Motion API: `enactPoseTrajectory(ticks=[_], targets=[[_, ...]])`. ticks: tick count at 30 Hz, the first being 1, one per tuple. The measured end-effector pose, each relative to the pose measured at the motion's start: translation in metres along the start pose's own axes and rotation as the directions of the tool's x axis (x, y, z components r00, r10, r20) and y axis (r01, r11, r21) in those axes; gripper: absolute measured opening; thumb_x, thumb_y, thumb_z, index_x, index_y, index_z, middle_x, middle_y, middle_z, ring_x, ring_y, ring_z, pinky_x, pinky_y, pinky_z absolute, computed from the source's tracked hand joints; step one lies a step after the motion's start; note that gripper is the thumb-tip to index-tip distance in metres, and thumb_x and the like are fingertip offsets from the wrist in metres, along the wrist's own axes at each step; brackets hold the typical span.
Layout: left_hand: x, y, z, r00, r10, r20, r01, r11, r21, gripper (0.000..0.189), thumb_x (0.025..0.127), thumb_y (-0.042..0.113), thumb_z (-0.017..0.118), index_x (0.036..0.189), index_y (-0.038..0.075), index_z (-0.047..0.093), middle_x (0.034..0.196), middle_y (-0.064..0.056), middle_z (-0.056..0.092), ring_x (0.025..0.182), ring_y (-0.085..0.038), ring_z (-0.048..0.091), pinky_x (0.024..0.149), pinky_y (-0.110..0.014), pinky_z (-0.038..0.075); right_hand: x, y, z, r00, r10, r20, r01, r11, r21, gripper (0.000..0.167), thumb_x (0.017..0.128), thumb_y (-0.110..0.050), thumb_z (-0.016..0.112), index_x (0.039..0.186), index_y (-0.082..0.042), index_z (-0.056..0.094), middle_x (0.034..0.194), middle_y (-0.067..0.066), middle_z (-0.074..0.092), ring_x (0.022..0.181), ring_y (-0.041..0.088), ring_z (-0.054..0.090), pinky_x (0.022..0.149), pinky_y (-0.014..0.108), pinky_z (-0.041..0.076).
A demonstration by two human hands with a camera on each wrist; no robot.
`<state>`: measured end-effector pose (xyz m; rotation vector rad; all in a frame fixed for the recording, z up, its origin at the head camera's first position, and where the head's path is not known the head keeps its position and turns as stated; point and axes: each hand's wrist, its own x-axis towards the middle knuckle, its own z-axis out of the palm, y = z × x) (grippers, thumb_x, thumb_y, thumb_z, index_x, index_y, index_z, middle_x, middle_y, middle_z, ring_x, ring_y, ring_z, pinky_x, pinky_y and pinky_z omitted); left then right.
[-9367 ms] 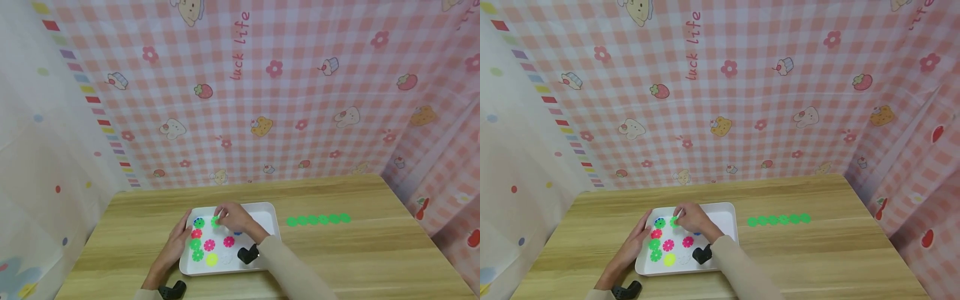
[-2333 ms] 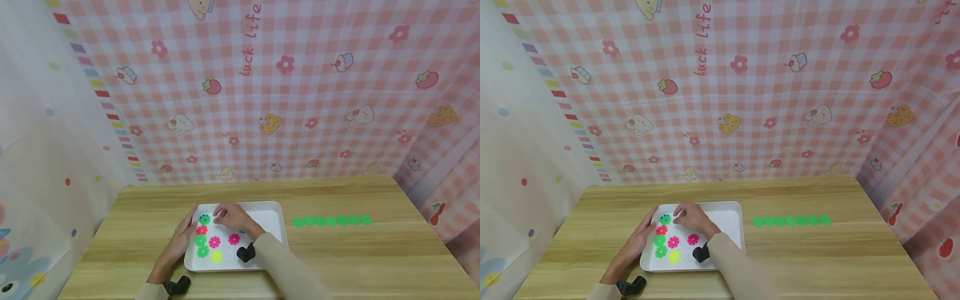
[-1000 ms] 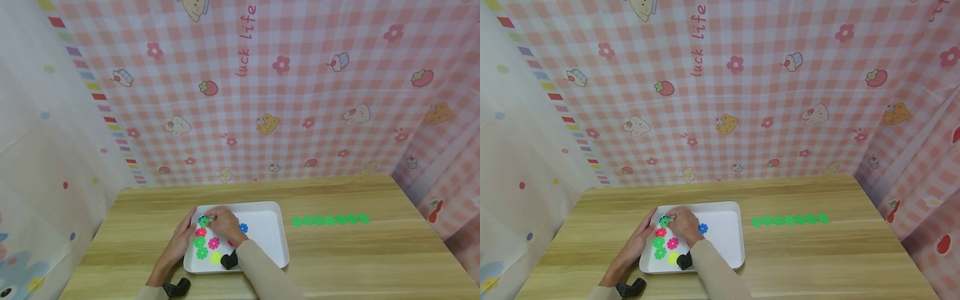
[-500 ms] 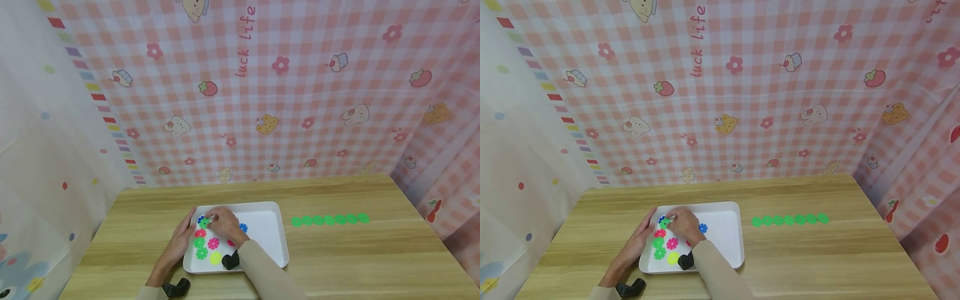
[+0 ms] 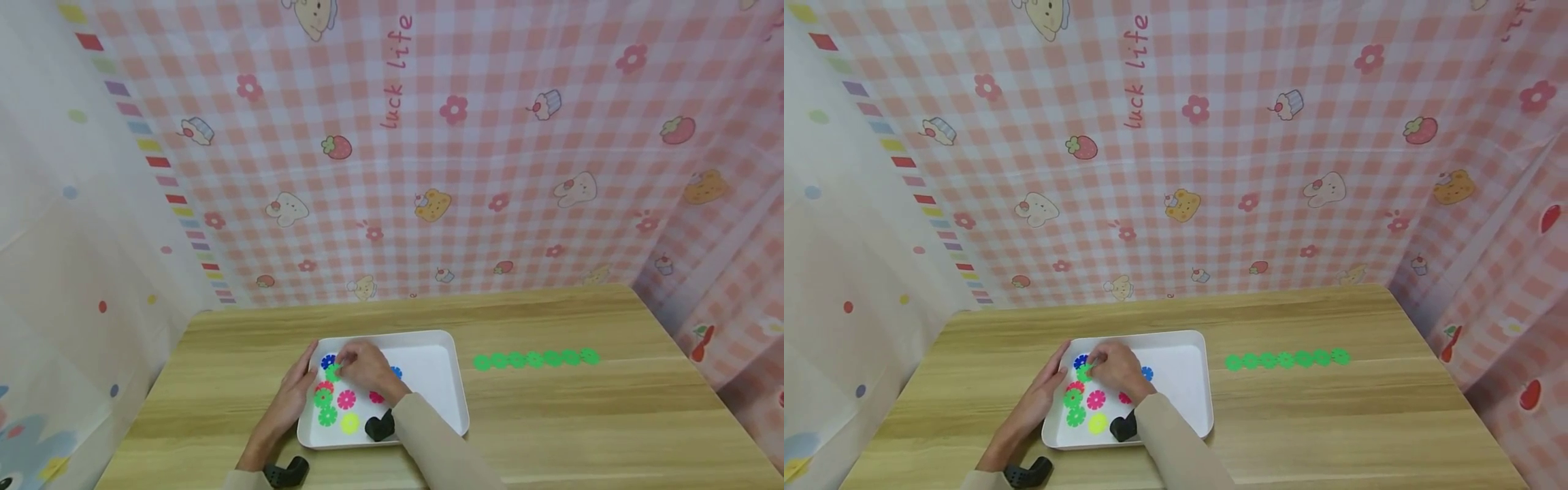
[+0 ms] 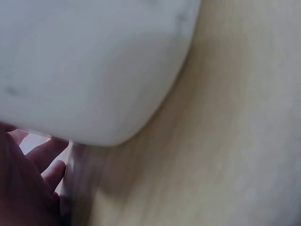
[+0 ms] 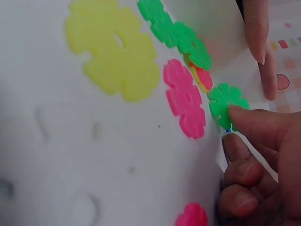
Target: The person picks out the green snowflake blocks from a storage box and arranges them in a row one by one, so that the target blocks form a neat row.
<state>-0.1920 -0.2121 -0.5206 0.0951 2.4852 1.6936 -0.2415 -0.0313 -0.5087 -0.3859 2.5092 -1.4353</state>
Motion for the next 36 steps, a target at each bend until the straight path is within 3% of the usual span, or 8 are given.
enactPoseTrajectory(ticks=[6,13,19,26,36], targets=[[0.001,-0.003,0.000,1.000,0.009,0.000,-0.009,1.000,0.006,0.054,0.109,0.025,0.032,0.160,0.019,0.017,0.165,-0.012,0.012,0.151,-0.037,0.008,0.117,-0.064,0.002,-0.002,0.000,-0.003,1.000,-0.027,0.004,0.027,0.999,0.039,0.005,0.084,-0.008,0.075,0.086,-0.012,0.073,0.081,-0.006,0.064,0.074,0.007,0.056,0.071,0.022,0.048],[0.000,0.001,-0.001,1.000,0.002,0.008,-0.002,1.000,0.014,0.053,0.109,0.024,0.032,0.160,0.021,0.017,0.165,-0.012,0.012,0.151,-0.037,0.006,0.116,-0.066,0.000,-0.005,-0.002,-0.010,0.999,0.018,0.039,-0.021,0.997,0.071,0.008,0.088,-0.011,0.073,0.094,-0.016,0.072,0.083,-0.004,0.067,0.076,0.011,0.059,0.072,0.026,0.050],[-0.001,0.002,-0.001,1.000,-0.005,0.009,0.005,1.000,0.013,0.053,0.109,0.024,0.032,0.160,0.021,0.017,0.165,-0.013,0.012,0.151,-0.038,0.005,0.116,-0.066,-0.001,-0.008,-0.001,-0.019,0.997,0.032,0.066,-0.036,0.998,0.060,0.010,0.089,-0.011,0.070,0.095,-0.018,0.074,0.085,-0.003,0.065,0.075,0.013,0.058,0.064,0.026,0.047],[0.001,-0.001,0.000,1.000,-0.030,0.001,0.030,0.999,0.025,0.054,0.109,0.026,0.031,0.160,0.025,0.015,0.166,-0.008,0.011,0.152,-0.035,0.004,0.117,-0.065,-0.001,-0.013,-0.003,-0.037,0.991,0.120,0.065,-0.126,0.987,0.099,0.009,0.089,-0.011,0.070,0.094,-0.017,0.074,0.080,0.000,0.064,0.062,0.016,0.054,0.055,0.026,0.044],[0.001,-0.002,0.001,1.000,-0.011,0.004,0.011,1.000,0.023,0.054,0.109,0.024,0.028,0.161,0.022,0.014,0.167,-0.005,0.008,0.153,-0.033,0.001,0.118,-0.062,-0.002,-0.021,-0.002,-0.067,0.991,0.128,0.033,-0.131,0.986,0.102,0.009,0.090,-0.012,0.069,0.097,-0.016,0.073,0.081,0.004,0.066,0.057,0.015,0.051,0.056,0.027,0.042]])
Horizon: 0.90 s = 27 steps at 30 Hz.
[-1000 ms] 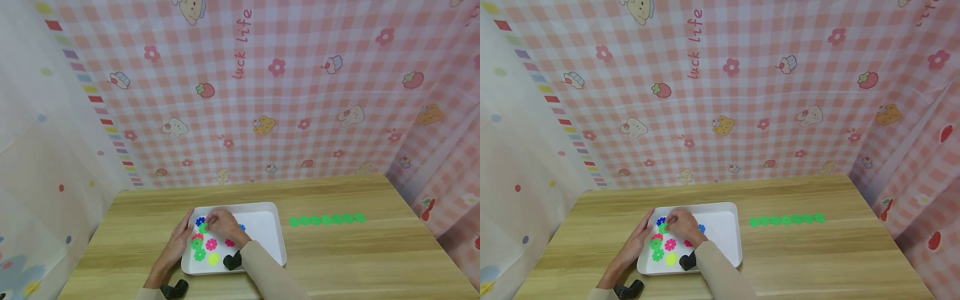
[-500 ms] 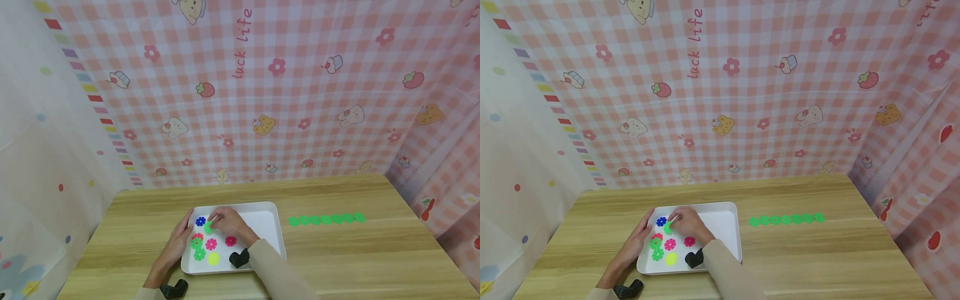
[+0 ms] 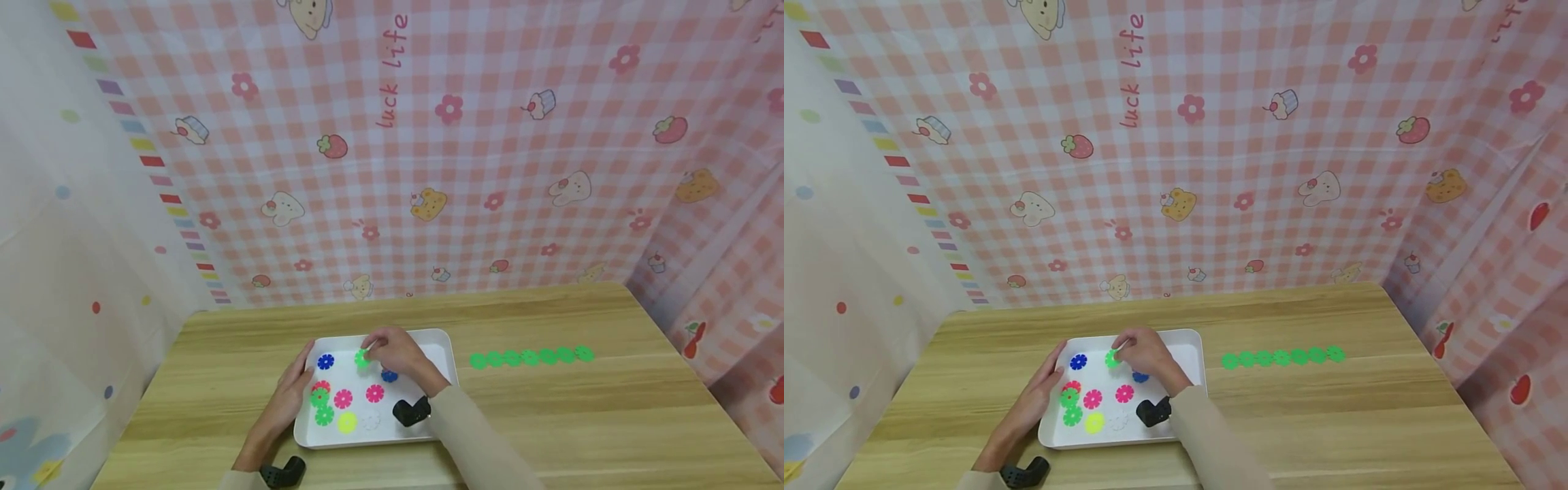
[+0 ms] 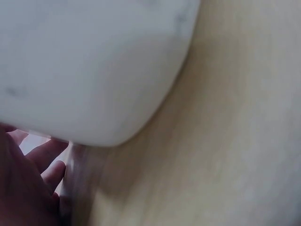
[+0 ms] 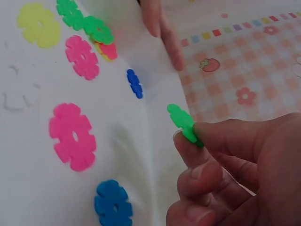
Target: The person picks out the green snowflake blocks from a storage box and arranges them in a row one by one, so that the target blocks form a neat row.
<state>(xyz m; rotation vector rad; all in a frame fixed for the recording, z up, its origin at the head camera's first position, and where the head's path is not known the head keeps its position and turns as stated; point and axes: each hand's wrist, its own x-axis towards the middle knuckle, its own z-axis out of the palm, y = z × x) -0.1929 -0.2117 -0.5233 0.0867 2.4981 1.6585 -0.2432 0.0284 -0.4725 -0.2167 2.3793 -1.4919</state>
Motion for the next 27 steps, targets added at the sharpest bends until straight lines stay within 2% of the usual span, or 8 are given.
enactPoseTrajectory(ticks=[9,17,22,27], targets=[[-0.002,0.002,0.001,1.000,-0.001,0.006,0.001,1.000,-0.008,0.053,0.109,0.026,0.029,0.160,0.024,0.015,0.167,-0.004,0.007,0.153,-0.032,0.000,0.118,-0.062,-0.003,-0.013,0.000,-0.026,1.000,-0.014,-0.009,0.015,1.000,0.021,0.010,0.093,-0.014,0.066,0.101,-0.015,0.072,0.085,0.002,0.065,0.063,0.017,0.054,0.058,0.027,0.044],[-0.001,0.000,0.001,1.000,-0.005,-0.006,0.005,1.000,0.000,0.054,0.109,0.025,0.029,0.161,0.022,0.014,0.167,-0.006,0.008,0.153,-0.033,0.002,0.118,-0.062,-0.002,-0.020,0.005,-0.045,0.998,-0.055,-0.042,0.056,0.998,0.015,0.012,0.093,-0.014,0.066,0.103,-0.014,0.072,0.088,0.002,0.064,0.061,0.016,0.052,0.057,0.028,0.044],[0.000,-0.001,0.001,1.000,0.006,-0.003,-0.007,1.000,-0.017,0.054,0.109,0.022,0.028,0.161,0.020,0.014,0.167,-0.008,0.009,0.153,-0.032,0.003,0.120,-0.059,0.000,-0.023,0.011,-0.058,0.996,-0.046,-0.075,0.050,0.997,0.053,0.014,0.094,-0.014,0.067,0.107,-0.013,0.072,0.091,0.003,0.062,0.065,0.016,0.052,0.061,0.032,0.048],[0.001,0.000,0.000,1.000,0.009,-0.003,-0.009,1.000,-0.011,0.054,0.109,0.023,0.029,0.160,0.019,0.014,0.167,-0.009,0.009,0.153,-0.034,0.003,0.119,-0.061,0.000,-0.028,0.014,-0.075,0.993,-0.025,-0.118,0.036,0.995,0.093,0.015,0.093,-0.014,0.068,0.108,-0.013,0.072,0.090,0.003,0.062,0.063,0.015,0.049,0.057,0.026,0.042]])
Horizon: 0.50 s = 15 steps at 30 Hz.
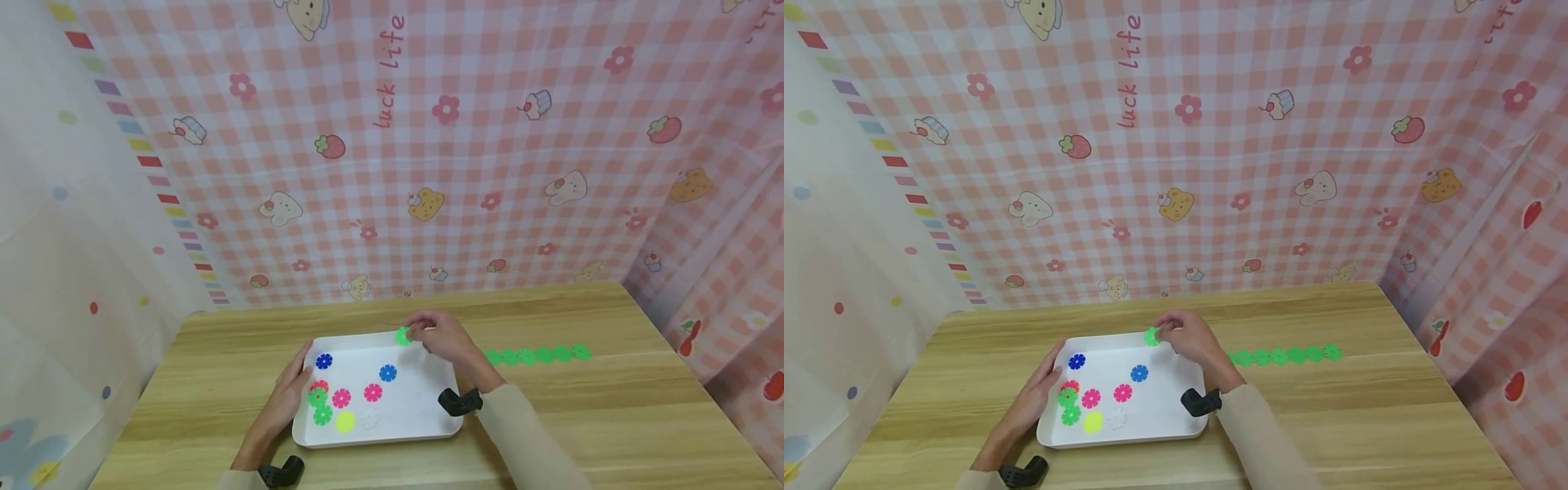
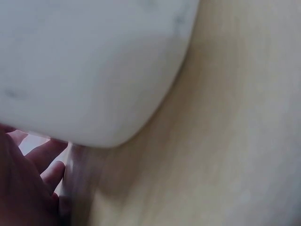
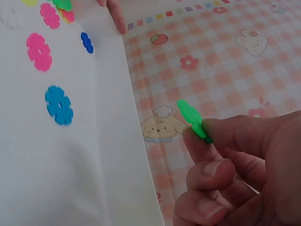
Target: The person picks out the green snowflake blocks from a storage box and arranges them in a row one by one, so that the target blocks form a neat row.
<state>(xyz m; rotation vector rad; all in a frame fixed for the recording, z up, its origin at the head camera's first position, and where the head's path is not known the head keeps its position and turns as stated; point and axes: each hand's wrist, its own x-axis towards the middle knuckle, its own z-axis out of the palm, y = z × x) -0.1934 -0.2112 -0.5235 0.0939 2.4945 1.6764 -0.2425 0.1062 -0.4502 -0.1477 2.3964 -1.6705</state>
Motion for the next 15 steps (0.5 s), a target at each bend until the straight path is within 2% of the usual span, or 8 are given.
enactPoseTrajectory(ticks=[5,11,15], targets=[[0.000,0.001,0.000,1.000,-0.019,-0.001,0.019,1.000,0.001,0.053,0.109,0.022,0.029,0.160,0.021,0.015,0.167,-0.008,0.008,0.153,-0.034,0.002,0.119,-0.062,-0.001,-0.004,0.006,-0.018,1.000,0.018,-0.013,-0.017,0.998,0.059,0.015,0.094,-0.012,0.066,0.108,-0.011,0.071,0.093,0.004,0.063,0.064,0.015,0.046,0.057,0.025,0.039],[0.000,0.003,0.001,0.999,-0.036,0.005,0.036,0.999,-0.002,0.053,0.109,0.023,0.028,0.161,0.023,0.014,0.167,-0.007,0.007,0.153,-0.034,0.001,0.119,-0.062,-0.002,-0.011,0.020,-0.040,1.000,-0.026,0.004,0.026,0.997,0.071,0.019,0.096,-0.013,0.063,0.113,-0.007,0.068,0.095,0.007,0.063,0.059,0.013,0.042,0.051,0.023,0.036],[-0.001,0.004,0.001,0.999,-0.034,0.001,0.034,0.999,0.002,0.054,0.109,0.023,0.029,0.160,0.024,0.014,0.167,-0.006,0.008,0.153,-0.034,0.002,0.118,-0.062,-0.002,-0.019,0.028,-0.056,1.000,-0.027,-0.001,0.027,0.996,0.081,0.021,0.097,-0.013,0.061,0.116,-0.006,0.067,0.096,0.008,0.062,0.055,0.012,0.037,0.049,0.023,0.034]])
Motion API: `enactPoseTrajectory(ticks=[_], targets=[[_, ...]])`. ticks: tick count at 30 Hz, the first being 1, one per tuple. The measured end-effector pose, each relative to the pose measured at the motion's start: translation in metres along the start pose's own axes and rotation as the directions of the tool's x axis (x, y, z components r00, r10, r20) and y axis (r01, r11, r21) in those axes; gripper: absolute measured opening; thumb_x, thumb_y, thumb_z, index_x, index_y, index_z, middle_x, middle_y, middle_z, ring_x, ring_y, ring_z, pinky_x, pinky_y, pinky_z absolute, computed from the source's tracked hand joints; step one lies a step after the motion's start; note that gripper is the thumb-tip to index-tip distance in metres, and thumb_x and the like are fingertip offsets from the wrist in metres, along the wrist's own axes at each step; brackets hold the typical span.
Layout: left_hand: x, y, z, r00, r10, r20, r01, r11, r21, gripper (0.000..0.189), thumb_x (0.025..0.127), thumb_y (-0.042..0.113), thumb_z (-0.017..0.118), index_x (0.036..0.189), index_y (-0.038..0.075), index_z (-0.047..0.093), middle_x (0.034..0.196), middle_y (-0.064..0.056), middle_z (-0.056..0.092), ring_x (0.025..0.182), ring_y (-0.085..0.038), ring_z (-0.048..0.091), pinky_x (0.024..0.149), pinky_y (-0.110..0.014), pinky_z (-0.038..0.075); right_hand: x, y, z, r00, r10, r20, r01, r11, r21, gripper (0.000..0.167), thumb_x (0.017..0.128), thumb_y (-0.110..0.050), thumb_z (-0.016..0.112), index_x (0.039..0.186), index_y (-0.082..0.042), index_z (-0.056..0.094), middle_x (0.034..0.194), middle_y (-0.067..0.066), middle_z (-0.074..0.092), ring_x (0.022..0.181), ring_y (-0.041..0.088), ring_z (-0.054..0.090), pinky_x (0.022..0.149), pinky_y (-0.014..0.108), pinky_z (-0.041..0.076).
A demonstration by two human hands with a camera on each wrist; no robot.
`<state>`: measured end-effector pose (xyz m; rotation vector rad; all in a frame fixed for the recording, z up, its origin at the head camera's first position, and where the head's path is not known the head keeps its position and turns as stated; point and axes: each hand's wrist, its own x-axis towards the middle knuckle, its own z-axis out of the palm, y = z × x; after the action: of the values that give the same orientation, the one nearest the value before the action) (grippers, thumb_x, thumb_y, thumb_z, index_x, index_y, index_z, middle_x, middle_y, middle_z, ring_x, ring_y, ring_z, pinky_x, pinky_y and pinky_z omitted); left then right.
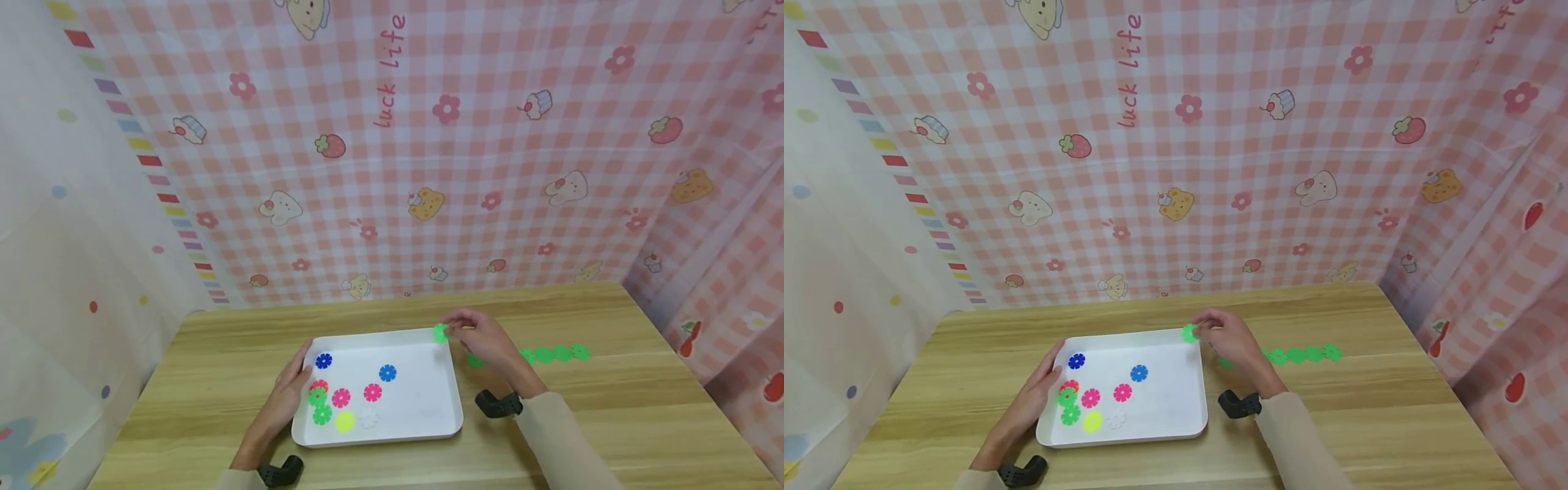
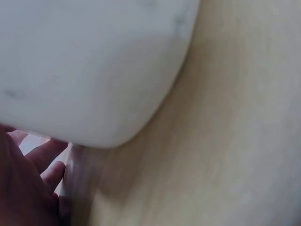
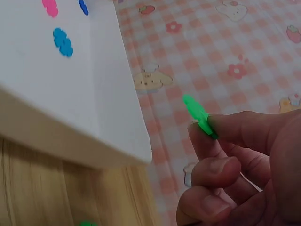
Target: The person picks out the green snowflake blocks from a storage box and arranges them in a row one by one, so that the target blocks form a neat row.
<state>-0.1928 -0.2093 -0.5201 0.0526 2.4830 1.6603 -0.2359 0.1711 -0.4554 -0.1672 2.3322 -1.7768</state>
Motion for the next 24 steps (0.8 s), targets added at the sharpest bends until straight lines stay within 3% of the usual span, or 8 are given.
enactPoseTrajectory(ticks=[12,24], targets=[[0.000,-0.003,0.000,1.000,0.007,-0.002,-0.007,1.000,0.005,0.054,0.109,0.025,0.029,0.160,0.024,0.014,0.167,-0.006,0.008,0.153,-0.033,0.002,0.118,-0.062,-0.001,-0.025,0.014,-0.055,0.995,0.025,-0.099,-0.028,0.999,-0.027,0.028,0.098,-0.017,0.061,0.120,-0.001,0.062,0.097,0.006,0.062,0.056,0.007,0.039,0.050,0.024,0.036],[-0.001,-0.003,-0.001,1.000,0.008,-0.007,-0.008,1.000,0.029,0.054,0.109,0.026,0.030,0.160,0.024,0.014,0.167,-0.005,0.009,0.153,-0.034,0.002,0.118,-0.062,-0.001,-0.055,0.036,-0.119,0.976,0.040,-0.213,-0.078,0.982,-0.170,0.039,0.102,-0.027,0.056,0.130,-0.001,0.058,0.097,0.007,0.063,0.060,0.009,0.042,0.053,0.029,0.041]])
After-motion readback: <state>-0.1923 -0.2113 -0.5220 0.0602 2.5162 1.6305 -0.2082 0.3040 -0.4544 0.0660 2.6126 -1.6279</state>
